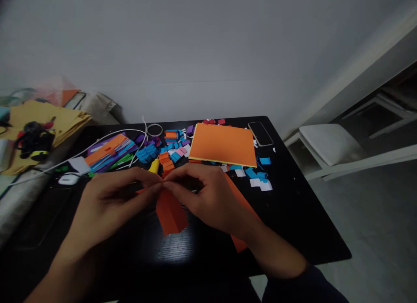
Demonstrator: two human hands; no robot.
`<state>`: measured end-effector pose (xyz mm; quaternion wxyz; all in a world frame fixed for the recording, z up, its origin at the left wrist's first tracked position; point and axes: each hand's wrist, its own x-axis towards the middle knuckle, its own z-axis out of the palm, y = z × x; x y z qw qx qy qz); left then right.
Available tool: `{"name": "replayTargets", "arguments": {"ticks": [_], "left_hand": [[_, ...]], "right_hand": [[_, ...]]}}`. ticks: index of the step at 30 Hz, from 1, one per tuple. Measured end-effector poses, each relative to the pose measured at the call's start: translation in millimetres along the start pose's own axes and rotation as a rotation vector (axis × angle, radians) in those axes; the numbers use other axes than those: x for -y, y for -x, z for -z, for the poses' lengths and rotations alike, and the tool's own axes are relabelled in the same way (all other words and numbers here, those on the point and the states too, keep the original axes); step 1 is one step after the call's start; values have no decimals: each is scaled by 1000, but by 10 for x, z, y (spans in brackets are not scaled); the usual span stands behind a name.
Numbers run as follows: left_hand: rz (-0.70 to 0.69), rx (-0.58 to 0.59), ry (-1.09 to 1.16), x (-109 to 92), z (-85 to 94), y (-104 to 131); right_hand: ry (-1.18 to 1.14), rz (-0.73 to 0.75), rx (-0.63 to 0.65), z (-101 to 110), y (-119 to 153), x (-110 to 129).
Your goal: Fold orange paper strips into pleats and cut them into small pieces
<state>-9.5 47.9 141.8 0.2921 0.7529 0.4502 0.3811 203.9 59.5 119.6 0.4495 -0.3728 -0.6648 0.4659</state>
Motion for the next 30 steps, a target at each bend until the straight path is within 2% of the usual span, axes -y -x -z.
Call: {"name": "replayTargets", "arguments": {"ticks": [6,12,22,30], "left_hand": [[-22,-15,-14,13,0,-3],[23,-2,-9,2,-2,-6],[46,-4,31,54,-7,16],[38,29,11,52,5,-21]], "right_hand": [[71,26,-17,-12,8,11],[166,106,-30,-21,11,39],[190,137,-28,-5,-3,28],[206,98,-44,-28,-1,33]]}}
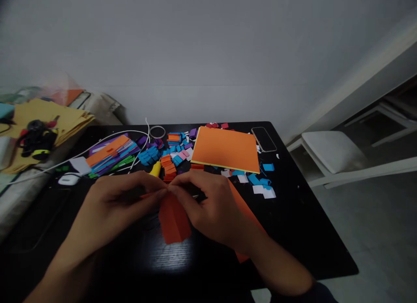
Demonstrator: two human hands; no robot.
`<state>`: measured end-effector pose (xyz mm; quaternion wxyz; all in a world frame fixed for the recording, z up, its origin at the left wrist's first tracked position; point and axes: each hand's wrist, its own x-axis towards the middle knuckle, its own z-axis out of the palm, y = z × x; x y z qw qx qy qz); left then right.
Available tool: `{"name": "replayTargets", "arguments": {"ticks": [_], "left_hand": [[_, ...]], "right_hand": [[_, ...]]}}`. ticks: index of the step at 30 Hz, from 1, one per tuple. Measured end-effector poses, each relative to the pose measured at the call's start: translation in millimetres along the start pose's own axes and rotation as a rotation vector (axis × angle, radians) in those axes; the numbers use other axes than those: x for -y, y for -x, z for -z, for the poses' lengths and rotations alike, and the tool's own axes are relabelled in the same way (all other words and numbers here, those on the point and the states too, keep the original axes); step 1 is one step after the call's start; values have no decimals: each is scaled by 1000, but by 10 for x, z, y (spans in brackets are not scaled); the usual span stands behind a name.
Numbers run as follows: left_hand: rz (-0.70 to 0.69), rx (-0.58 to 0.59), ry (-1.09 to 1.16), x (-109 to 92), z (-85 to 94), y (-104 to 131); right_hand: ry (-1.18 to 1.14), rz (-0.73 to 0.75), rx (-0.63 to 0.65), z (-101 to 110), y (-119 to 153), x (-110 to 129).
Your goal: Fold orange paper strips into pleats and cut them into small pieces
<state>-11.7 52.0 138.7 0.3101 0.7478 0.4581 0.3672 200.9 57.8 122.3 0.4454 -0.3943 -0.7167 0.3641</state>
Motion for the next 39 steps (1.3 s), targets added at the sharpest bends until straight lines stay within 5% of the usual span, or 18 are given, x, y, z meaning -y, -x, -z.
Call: {"name": "replayTargets", "arguments": {"ticks": [12,39], "left_hand": [[57,-27,65,55,-3,3],[-132,34,-120,67,-38,-37]], "right_hand": [[-176,-127,60,-4,-11,-48],[-50,-6,-12,-58,2,-96]]}}
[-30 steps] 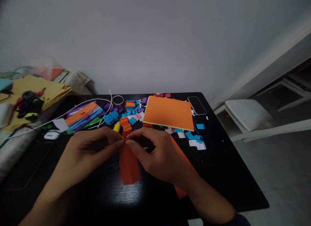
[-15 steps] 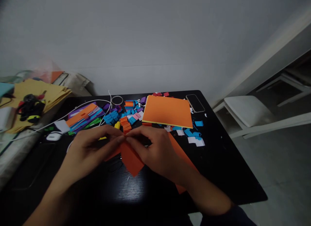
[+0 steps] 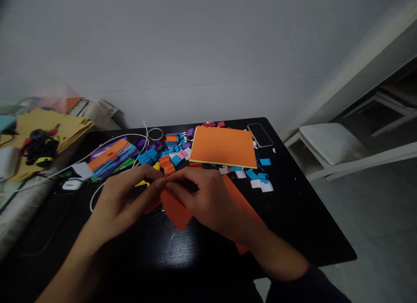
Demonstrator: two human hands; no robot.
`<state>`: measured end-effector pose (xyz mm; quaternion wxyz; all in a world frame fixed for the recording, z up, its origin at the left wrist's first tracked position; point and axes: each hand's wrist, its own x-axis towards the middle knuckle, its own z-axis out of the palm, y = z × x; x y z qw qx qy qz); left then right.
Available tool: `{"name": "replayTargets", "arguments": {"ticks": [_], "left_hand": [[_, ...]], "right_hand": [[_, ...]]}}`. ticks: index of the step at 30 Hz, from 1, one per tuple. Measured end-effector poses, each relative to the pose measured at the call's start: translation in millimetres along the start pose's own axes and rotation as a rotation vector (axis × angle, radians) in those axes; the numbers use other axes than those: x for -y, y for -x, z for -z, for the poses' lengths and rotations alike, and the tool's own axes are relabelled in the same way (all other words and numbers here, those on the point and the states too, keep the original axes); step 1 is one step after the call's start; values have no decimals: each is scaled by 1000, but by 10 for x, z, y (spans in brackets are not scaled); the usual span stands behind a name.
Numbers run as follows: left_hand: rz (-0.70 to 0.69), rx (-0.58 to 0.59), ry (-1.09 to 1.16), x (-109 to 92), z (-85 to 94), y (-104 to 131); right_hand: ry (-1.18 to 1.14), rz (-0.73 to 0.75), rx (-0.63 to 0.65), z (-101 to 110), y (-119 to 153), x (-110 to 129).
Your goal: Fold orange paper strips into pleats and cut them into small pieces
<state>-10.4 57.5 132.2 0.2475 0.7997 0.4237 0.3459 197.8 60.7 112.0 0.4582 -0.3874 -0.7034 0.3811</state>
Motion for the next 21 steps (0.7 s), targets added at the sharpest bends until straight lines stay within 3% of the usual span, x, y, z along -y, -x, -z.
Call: {"name": "replayTargets", "arguments": {"ticks": [14,17,21], "left_hand": [[26,-51,21,67,-22,-16],[30,-84,23,95,-23,-5],[136,-208,117,113,-43,4]], "right_hand": [[-67,-102,21,34,-28,-3],[-189,-150,26,44,-51,4],[-410,-218,28,42,-69,16]]}}
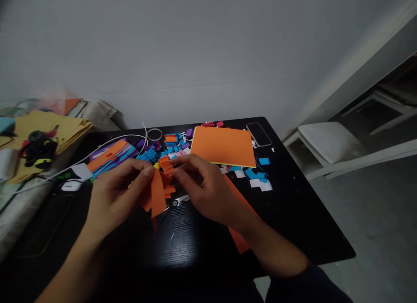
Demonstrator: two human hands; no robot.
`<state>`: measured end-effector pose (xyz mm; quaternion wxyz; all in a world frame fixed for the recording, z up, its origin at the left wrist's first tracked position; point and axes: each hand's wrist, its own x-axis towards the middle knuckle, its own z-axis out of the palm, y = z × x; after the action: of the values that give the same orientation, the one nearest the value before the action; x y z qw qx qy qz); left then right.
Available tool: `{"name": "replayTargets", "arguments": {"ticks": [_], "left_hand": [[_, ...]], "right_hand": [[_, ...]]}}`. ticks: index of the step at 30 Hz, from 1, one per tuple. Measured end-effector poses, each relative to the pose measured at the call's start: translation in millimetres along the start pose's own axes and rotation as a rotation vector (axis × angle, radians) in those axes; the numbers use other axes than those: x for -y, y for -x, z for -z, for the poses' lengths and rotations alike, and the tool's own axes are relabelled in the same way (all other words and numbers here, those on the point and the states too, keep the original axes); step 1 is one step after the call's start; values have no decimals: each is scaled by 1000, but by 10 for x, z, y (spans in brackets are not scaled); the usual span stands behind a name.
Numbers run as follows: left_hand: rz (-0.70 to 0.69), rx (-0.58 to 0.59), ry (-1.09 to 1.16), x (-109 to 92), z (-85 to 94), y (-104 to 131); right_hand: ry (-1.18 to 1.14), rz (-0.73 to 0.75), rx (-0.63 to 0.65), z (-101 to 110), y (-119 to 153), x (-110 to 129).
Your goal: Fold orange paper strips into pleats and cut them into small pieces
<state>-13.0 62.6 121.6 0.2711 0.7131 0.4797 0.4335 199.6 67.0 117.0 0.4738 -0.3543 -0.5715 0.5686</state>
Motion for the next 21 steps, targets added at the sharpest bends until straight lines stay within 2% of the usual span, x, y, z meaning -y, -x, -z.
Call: {"name": "replayTargets", "arguments": {"ticks": [4,9,12,16,21], "left_hand": [[103,-66,111,4,-63,14],[102,-7,151,23,-88,30],[-18,49,125,11,-29,19],[-246,251,-67,-51,60,-15],[-256,304,-103,-45,82,-44]], "right_hand": [[-78,18,40,-41,14,-32],[-13,45,-79,-55,4,-84],[66,75,-90,-30,-8,-89],[137,123,-89,-3,-15,-67],[205,118,-94,15,-16,-15]]}}
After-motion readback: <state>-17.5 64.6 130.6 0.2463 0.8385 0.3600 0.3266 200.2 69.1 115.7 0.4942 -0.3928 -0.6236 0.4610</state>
